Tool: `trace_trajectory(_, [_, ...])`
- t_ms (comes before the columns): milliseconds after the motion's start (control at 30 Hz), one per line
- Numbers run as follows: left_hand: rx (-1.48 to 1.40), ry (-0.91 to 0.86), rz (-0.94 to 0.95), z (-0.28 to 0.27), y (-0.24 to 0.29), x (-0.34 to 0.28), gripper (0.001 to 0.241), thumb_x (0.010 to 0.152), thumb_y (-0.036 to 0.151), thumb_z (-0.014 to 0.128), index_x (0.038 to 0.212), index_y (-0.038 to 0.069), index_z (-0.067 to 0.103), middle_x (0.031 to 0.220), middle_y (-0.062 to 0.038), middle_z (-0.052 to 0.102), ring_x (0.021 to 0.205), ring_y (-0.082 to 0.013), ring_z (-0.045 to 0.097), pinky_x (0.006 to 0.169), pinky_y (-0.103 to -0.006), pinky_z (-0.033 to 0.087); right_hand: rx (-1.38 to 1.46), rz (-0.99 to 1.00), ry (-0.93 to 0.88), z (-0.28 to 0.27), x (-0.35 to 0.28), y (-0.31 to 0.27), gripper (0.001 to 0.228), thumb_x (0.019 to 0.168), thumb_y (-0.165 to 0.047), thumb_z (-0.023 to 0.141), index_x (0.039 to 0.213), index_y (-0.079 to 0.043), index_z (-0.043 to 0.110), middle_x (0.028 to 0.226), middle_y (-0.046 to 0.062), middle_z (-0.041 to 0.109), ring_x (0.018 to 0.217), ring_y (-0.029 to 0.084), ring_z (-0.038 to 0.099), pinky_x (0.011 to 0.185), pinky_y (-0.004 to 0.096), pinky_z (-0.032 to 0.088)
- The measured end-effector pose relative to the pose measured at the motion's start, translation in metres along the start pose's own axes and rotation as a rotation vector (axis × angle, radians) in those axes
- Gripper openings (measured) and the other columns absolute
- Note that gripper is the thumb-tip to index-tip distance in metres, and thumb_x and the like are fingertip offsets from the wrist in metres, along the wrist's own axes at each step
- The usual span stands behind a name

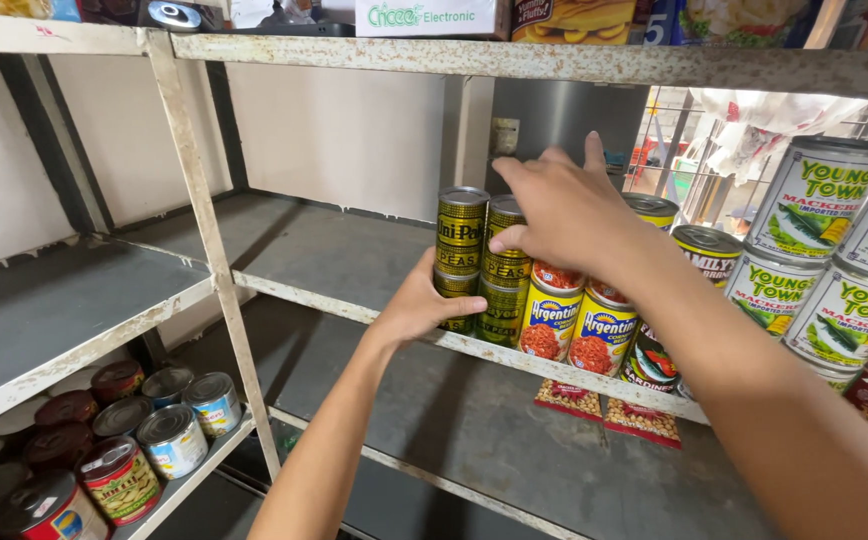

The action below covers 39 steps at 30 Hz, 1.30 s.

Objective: Organizing and tidying canned goods on a grocery store shelf.

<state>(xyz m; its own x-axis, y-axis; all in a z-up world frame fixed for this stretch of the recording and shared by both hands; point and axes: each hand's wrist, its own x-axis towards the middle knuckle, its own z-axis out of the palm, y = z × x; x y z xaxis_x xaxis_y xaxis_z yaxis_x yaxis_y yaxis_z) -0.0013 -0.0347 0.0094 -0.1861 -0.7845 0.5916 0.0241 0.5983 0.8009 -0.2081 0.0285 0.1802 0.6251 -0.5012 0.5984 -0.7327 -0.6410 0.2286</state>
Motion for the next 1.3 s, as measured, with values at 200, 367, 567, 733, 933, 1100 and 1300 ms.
trace_trajectory(200, [0.080, 0.151, 0.112, -0.016, -0.014, -0.024, 0.115, 0.075, 0.020, 0.092, 0.159, -0.001, 0.017, 0.159, -0.021, 0.039, 0.149, -0.0282, 0.039, 0.120, -0.0414, 0.035, 0.248, -0.128, 0.558, 0.005, -0.090, -0.056, 0.054, 0.080, -0.024, 0.085, 0.124, -0.003, 0.063, 0.121, 0.015, 0.068, 0.118, 0.035, 0.060, 0.118, 0.061, 0.035])
trace_trajectory(367, [0.267, 0.286, 0.046, -0.050, 0.042, -0.083, 0.101, 0.080, 0.025, 0.086, 0.159, 0.005, 0.027, 0.162, -0.017, 0.040, 0.150, -0.0295, 0.041, 0.117, -0.0444, 0.039, 0.395, -0.100, 0.672, 0.038, -0.127, -0.086, 0.047, 0.077, -0.015, 0.086, 0.117, -0.001, 0.064, 0.114, 0.015, 0.069, 0.110, 0.035, 0.065, 0.112, 0.051, 0.044])
trace_trajectory(567, [0.516, 0.398, 0.082, -0.089, 0.126, -0.176, 0.084, 0.083, 0.023, 0.084, 0.153, 0.004, 0.040, 0.156, -0.014, 0.049, 0.143, -0.0279, 0.052, 0.112, -0.0431, 0.047, 0.505, -0.099, 0.757, 0.060, -0.116, -0.118, 0.037, 0.081, -0.008, 0.085, 0.111, -0.001, 0.065, 0.108, 0.015, 0.069, 0.105, 0.035, 0.066, 0.106, 0.045, 0.053])
trace_trajectory(733, [0.665, 0.490, 0.111, -0.124, 0.195, -0.264, 0.077, 0.084, 0.020, 0.083, 0.149, 0.003, 0.046, 0.150, -0.014, 0.053, 0.139, -0.0271, 0.056, 0.110, -0.0412, 0.050, 0.644, -0.164, 0.772, 0.064, -0.087, -0.188, 0.033, 0.085, -0.007, 0.085, 0.111, -0.001, 0.065, 0.108, 0.014, 0.069, 0.106, 0.034, 0.066, 0.102, 0.042, 0.054])
trace_trajectory(933, [0.978, 0.582, 0.062, -0.143, 0.278, -0.353, 0.067, 0.086, 0.020, 0.080, 0.144, 0.004, 0.050, 0.141, -0.013, 0.056, 0.131, -0.0258, 0.060, 0.104, -0.0382, 0.054, 0.797, -0.226, 0.784, 0.053, -0.053, -0.278, 0.032, 0.085, -0.008, 0.085, 0.110, -0.002, 0.066, 0.109, 0.014, 0.070, 0.104, 0.033, 0.066, 0.093, 0.038, 0.054])
trace_trajectory(1100, [1.284, 0.574, 0.217, -0.150, 0.329, -0.414, 0.056, 0.090, 0.016, 0.080, 0.138, 0.002, 0.056, 0.137, -0.016, 0.059, 0.127, -0.0314, 0.060, 0.106, -0.0402, 0.050, 0.939, -0.298, 0.769, 0.033, -0.039, -0.350, 0.031, 0.087, -0.006, 0.084, 0.111, -0.001, 0.065, 0.110, 0.014, 0.070, 0.102, 0.031, 0.066, 0.090, 0.037, 0.054])
trace_trajectory(1300, [1.477, 0.632, 0.256, -0.157, 0.375, -0.481, 0.041, 0.089, 0.011, 0.078, 0.125, 0.001, 0.062, 0.122, -0.015, 0.062, 0.114, -0.0334, 0.062, 0.098, -0.0404, 0.051, 1.081, -0.371, 0.744, 0.025, -0.030, -0.433, 0.029, 0.085, -0.006, 0.082, 0.109, 0.000, 0.065, 0.107, 0.014, 0.068, 0.099, 0.030, 0.066, 0.087, 0.036, 0.054])
